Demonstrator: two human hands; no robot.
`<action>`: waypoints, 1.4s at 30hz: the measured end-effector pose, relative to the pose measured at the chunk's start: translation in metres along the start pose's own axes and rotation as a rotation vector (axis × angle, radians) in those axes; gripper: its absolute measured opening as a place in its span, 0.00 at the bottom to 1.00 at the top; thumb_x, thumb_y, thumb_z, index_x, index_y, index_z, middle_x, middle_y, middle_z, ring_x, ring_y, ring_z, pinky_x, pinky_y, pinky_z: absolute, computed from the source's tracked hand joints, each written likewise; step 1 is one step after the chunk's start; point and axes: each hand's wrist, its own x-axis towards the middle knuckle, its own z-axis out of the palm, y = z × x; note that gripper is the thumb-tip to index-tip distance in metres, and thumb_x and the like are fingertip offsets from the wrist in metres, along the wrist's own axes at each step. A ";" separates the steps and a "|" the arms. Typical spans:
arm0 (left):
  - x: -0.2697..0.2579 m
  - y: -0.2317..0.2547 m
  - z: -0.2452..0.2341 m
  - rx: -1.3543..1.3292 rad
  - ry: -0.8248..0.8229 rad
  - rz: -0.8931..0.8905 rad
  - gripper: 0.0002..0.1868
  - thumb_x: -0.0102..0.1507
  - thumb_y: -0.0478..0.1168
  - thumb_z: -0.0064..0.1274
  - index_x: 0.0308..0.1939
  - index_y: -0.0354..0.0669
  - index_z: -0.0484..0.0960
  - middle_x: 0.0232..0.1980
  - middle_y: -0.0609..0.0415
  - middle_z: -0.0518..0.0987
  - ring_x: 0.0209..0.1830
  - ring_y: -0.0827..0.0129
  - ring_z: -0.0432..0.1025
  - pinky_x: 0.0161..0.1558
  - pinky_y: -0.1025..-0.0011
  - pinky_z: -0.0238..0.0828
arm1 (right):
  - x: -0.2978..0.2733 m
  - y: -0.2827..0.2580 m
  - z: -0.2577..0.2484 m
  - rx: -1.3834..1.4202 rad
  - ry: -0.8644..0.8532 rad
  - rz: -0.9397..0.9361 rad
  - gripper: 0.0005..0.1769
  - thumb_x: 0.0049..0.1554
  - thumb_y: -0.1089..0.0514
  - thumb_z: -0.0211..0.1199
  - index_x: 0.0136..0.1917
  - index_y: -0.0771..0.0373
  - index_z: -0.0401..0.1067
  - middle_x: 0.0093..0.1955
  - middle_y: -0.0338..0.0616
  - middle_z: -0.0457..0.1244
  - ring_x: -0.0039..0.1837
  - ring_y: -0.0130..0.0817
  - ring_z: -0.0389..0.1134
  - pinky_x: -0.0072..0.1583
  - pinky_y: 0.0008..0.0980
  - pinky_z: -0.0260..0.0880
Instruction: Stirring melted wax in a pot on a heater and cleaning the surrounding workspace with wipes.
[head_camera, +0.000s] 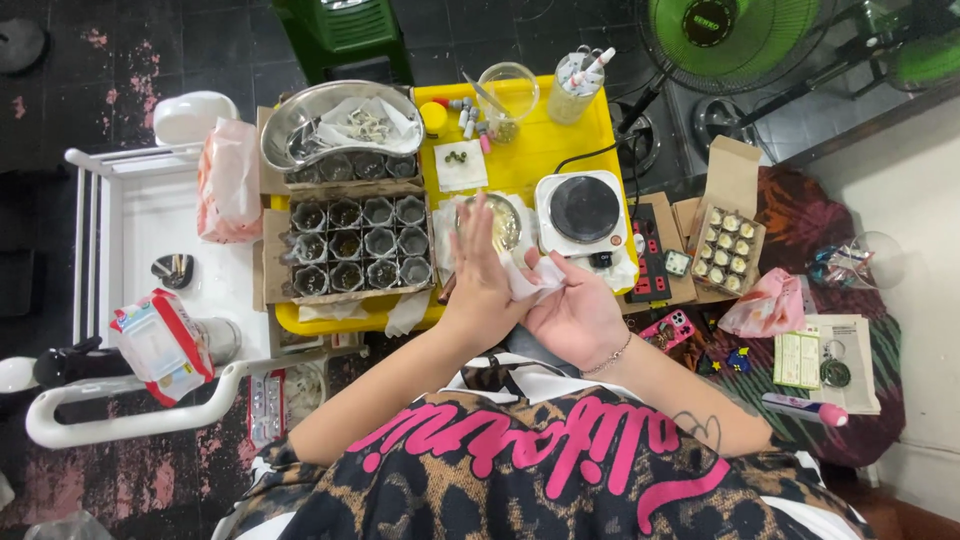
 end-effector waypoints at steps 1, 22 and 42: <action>-0.002 0.002 -0.003 0.000 -0.001 -0.007 0.68 0.54 0.46 0.70 0.81 0.47 0.29 0.85 0.36 0.37 0.86 0.37 0.27 0.79 0.39 0.19 | 0.001 -0.002 -0.009 0.002 0.005 0.005 0.20 0.69 0.49 0.45 0.60 0.68 0.67 0.59 0.57 0.67 0.63 0.45 0.69 0.64 0.35 0.69; -0.006 -0.006 -0.020 -1.933 -0.394 -0.580 0.43 0.72 0.66 0.31 0.82 0.42 0.53 0.85 0.55 0.55 0.83 0.65 0.50 0.81 0.61 0.44 | 0.030 0.005 0.002 -1.424 -0.289 -1.008 0.37 0.72 0.56 0.43 0.86 0.62 0.30 0.90 0.56 0.34 0.90 0.50 0.34 0.85 0.46 0.32; 0.011 -0.013 0.019 -0.856 0.292 -0.290 0.13 0.75 0.35 0.42 0.55 0.29 0.80 0.72 0.49 0.70 0.68 0.54 0.68 0.69 0.55 0.66 | 0.002 -0.015 0.001 -0.839 -0.231 -0.539 0.34 0.70 0.43 0.49 0.80 0.66 0.55 0.84 0.49 0.51 0.85 0.38 0.50 0.84 0.44 0.42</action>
